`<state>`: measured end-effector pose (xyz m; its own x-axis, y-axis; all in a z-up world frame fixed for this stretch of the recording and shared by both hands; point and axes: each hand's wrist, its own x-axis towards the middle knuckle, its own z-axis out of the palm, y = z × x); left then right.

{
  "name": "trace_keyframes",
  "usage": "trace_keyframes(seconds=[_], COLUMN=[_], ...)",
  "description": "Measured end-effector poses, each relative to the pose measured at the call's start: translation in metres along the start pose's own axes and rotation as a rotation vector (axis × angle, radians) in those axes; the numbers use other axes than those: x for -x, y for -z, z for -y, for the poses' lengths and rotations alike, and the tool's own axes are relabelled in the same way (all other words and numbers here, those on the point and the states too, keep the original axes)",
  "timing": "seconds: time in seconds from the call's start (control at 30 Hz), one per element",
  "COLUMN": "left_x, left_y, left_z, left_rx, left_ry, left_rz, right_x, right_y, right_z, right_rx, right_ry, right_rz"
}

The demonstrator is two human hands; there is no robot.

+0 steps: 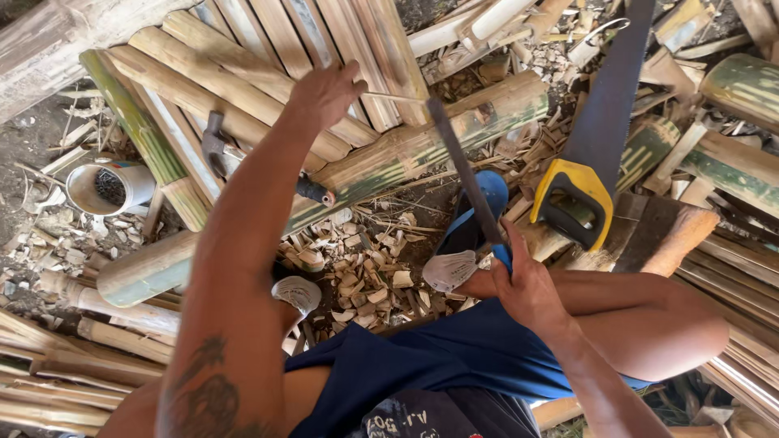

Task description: The person assembles a bamboo structure by placing bamboo strips into a frame, hammering nails to secure them, and using a knife to trim excess material. The person works methodically, adjusting the strips and securing them with a hammer.

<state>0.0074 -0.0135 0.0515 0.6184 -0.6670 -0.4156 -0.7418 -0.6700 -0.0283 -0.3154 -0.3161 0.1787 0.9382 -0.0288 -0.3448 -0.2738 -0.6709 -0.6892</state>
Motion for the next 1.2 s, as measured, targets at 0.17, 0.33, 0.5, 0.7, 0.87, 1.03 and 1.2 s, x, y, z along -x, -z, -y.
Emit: trace_keyframes(seconds=[0.17,0.33,0.5,0.7,0.87,1.03,1.2], left_x=[0.013,0.009,-0.02,-0.029,-0.032,-0.032,-0.028], left_y=[0.059,0.083,0.087,0.078,0.09,0.096,0.089], left_z=[-0.069,-0.127,-0.151,-0.159,-0.167,-0.159,-0.161], left_rx=[-0.1,-0.148,-0.124,-0.218,-0.34,-0.134,-0.206], left_ry=[-0.035,-0.012,0.051,0.046,-0.026,0.039,0.03], left_rz=[0.166,0.298,0.321,0.388,0.457,0.526,0.465], right_x=[-0.045,-0.093,-0.11,-0.159,-0.165,-0.146,-0.159], right_y=[-0.026,-0.024,-0.013,-0.054,-0.044,-0.03,-0.065], right_z=[-0.04,-0.033,-0.019,-0.04,-0.046,-0.044,-0.056], right_rx=[-0.026,0.069,-0.062,0.146,0.231,-0.073,0.064], right_ry=[-0.112,0.078,0.318,0.108,0.047,0.256,0.043], right_rz=[-0.143,-0.324,-0.515,-0.315,-0.107,-0.387,-0.212])
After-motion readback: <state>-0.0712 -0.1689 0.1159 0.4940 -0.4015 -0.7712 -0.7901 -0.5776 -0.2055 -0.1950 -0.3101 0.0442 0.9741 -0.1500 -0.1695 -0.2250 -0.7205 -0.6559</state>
